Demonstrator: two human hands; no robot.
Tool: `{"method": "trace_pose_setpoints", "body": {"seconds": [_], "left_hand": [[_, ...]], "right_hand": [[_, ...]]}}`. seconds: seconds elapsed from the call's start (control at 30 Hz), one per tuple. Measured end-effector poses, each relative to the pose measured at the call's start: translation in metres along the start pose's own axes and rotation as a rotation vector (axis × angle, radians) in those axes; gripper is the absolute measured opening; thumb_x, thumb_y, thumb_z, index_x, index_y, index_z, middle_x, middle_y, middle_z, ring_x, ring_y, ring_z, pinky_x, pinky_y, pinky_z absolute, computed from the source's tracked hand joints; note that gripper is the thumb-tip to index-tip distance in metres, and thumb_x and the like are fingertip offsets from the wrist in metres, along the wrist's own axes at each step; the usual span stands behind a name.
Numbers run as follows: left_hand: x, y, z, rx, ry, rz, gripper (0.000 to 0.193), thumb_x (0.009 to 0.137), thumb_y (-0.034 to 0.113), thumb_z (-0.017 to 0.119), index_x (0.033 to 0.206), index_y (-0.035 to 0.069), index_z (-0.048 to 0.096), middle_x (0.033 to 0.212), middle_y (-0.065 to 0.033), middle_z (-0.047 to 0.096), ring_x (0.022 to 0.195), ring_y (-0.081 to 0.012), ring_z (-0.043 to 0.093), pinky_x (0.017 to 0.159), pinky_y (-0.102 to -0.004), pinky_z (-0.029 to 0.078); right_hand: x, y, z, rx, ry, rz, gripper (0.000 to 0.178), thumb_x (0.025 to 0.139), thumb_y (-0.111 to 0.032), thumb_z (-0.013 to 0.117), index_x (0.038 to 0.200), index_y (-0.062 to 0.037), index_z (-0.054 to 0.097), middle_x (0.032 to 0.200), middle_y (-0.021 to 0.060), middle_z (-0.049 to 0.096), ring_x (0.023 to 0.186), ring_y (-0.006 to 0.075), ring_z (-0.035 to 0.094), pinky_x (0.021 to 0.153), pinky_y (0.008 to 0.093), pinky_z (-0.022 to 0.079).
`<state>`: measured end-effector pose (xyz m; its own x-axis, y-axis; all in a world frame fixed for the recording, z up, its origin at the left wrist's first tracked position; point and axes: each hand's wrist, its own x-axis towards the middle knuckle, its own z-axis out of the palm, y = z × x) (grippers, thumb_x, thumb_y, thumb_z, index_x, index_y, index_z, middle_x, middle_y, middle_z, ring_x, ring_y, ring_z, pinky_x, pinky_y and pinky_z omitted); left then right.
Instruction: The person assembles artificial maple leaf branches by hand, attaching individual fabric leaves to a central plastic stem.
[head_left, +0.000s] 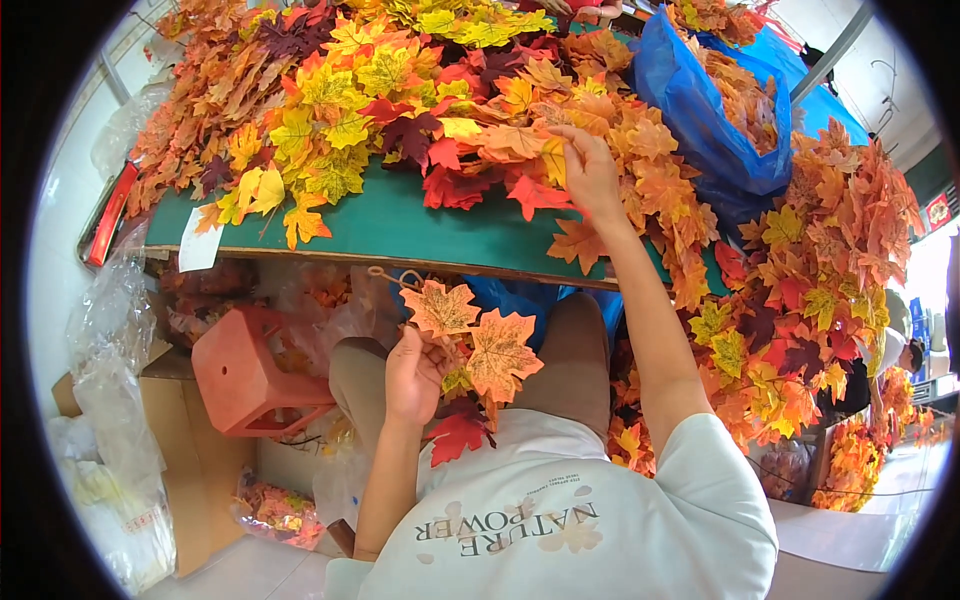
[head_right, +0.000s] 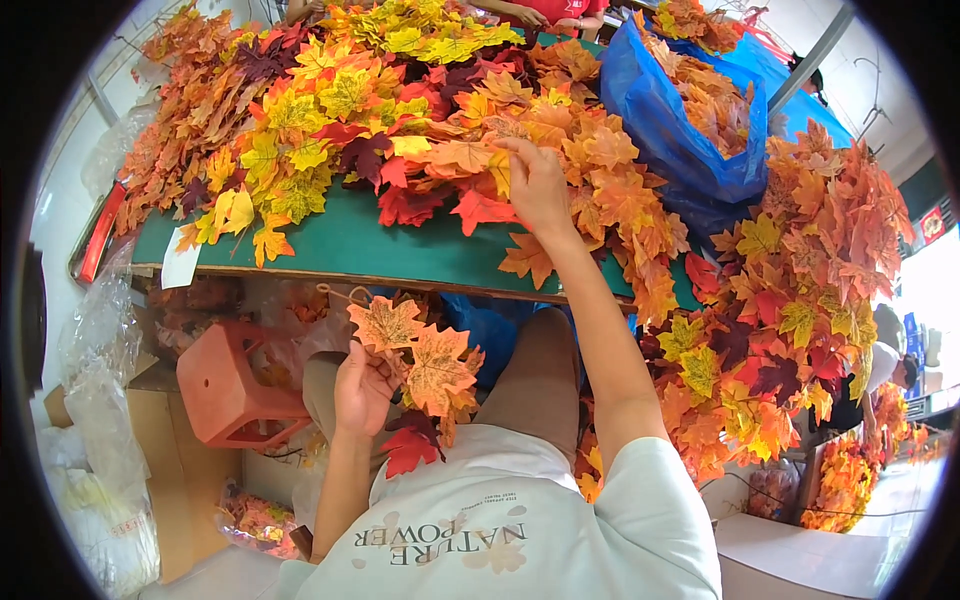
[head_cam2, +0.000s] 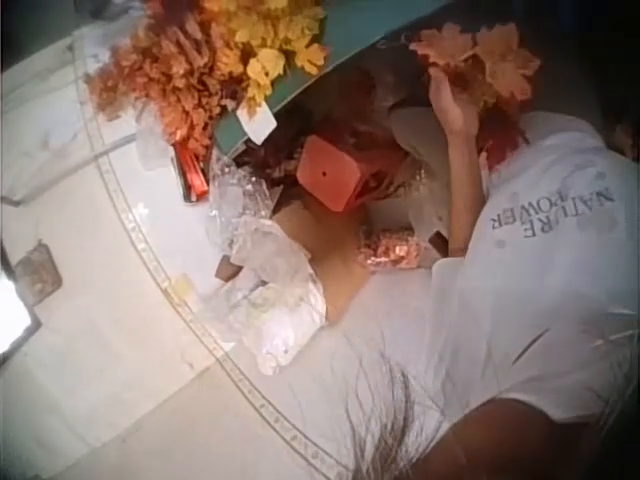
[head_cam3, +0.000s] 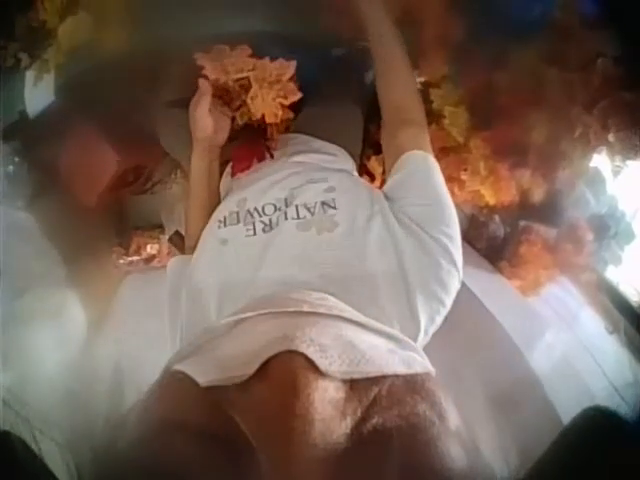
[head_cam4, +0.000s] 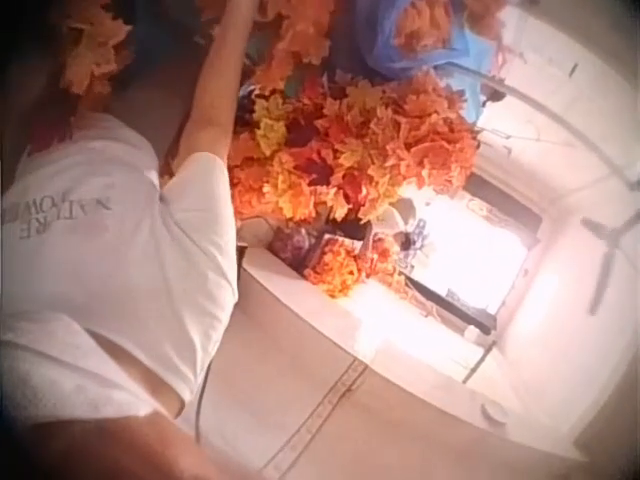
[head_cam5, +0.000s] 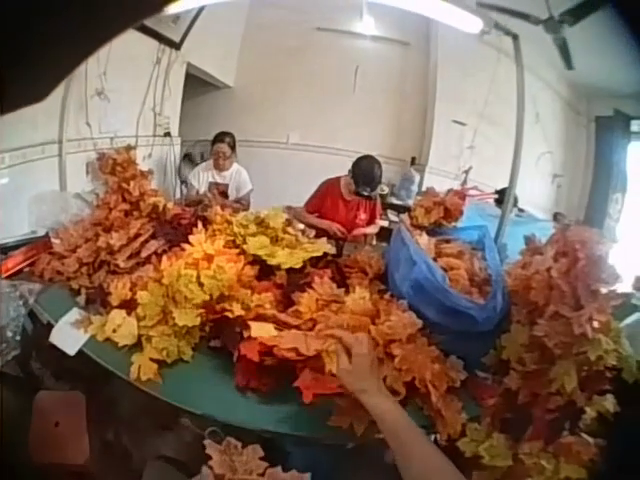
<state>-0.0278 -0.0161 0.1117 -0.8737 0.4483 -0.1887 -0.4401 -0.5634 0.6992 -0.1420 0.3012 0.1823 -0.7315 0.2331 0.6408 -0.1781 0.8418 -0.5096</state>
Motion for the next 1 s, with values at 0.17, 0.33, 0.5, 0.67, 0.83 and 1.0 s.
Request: {"method": "trace_pose_setpoints", "body": {"seconds": [0.17, 0.33, 0.5, 0.67, 0.83, 1.0], "left_hand": [[0.0, -0.001, -0.003, -0.106, 0.055, -0.011, 0.024, 0.094, 0.024, 0.046, 0.109, 0.005, 0.052, 0.093, -0.0047, 0.06, 0.083, -0.0145, 0.059, 0.074, -0.0286, 0.049], [0.003, -0.003, -0.008, -0.078, 0.05, 0.011, 0.022, 0.093, 0.019, 0.049, 0.109, 0.004, 0.053, 0.095, -0.0062, 0.062, 0.08, -0.0132, 0.06, 0.071, -0.0281, 0.052], [0.005, -0.005, -0.004, -0.067, 0.094, 0.064, 0.022, 0.087, 0.005, 0.057, 0.108, 0.002, 0.055, 0.097, -0.0074, 0.063, 0.076, -0.0133, 0.061, 0.066, -0.0278, 0.052], [0.008, -0.01, -0.009, 0.093, 0.114, 0.081, 0.015, 0.085, 0.004, 0.058, 0.1, 0.001, 0.058, 0.088, -0.0066, 0.063, 0.069, -0.0117, 0.058, 0.06, -0.0247, 0.047], [0.002, -0.011, -0.01, 0.172, 0.192, 0.128, 0.022, 0.082, -0.001, 0.059, 0.104, -0.002, 0.059, 0.089, -0.0046, 0.063, 0.07, -0.008, 0.055, 0.059, -0.0206, 0.042], [0.004, -0.011, 0.0, 0.278, 0.21, 0.135, 0.032, 0.079, -0.006, 0.059, 0.111, -0.006, 0.057, 0.092, -0.0042, 0.062, 0.073, -0.0058, 0.054, 0.062, -0.0193, 0.044]], "right_hand": [[0.019, -0.002, -0.004, 0.999, 0.067, 0.36, 0.023, 0.092, -0.008, 0.051, 0.113, -0.0057, 0.06, 0.101, 0.0028, 0.061, 0.085, 0.0087, 0.056, 0.073, 0.0224, 0.047], [0.043, 0.029, -0.03, 1.793, 0.262, 0.519, 0.022, 0.09, -0.006, 0.055, 0.111, -0.0036, 0.059, 0.094, 0.0018, 0.06, 0.081, 0.0091, 0.057, 0.064, 0.0223, 0.048], [0.019, 0.017, -0.017, 0.694, 0.126, 0.154, 0.017, 0.086, -0.001, 0.056, 0.099, -0.0054, 0.066, 0.091, 0.006, 0.061, 0.084, 0.0167, 0.059, 0.069, 0.0258, 0.049], [-0.006, 0.018, -0.005, -0.222, 0.002, -0.178, 0.018, 0.074, -0.004, 0.062, 0.089, -0.0089, 0.069, 0.098, 0.012, 0.058, 0.099, 0.0309, 0.054, 0.087, 0.0381, 0.043], [-0.009, -0.035, -0.002, -0.455, 0.145, -0.412, 0.022, 0.07, -0.016, 0.067, 0.092, -0.0156, 0.066, 0.105, 0.007, 0.052, 0.101, 0.0264, 0.049, 0.085, 0.0393, 0.038], [0.003, 0.001, 0.005, -0.596, -0.058, -0.542, 0.007, 0.067, -0.006, 0.057, 0.074, -0.0069, 0.058, 0.086, 0.0069, 0.05, 0.082, 0.0247, 0.053, 0.067, 0.0341, 0.045]]}}
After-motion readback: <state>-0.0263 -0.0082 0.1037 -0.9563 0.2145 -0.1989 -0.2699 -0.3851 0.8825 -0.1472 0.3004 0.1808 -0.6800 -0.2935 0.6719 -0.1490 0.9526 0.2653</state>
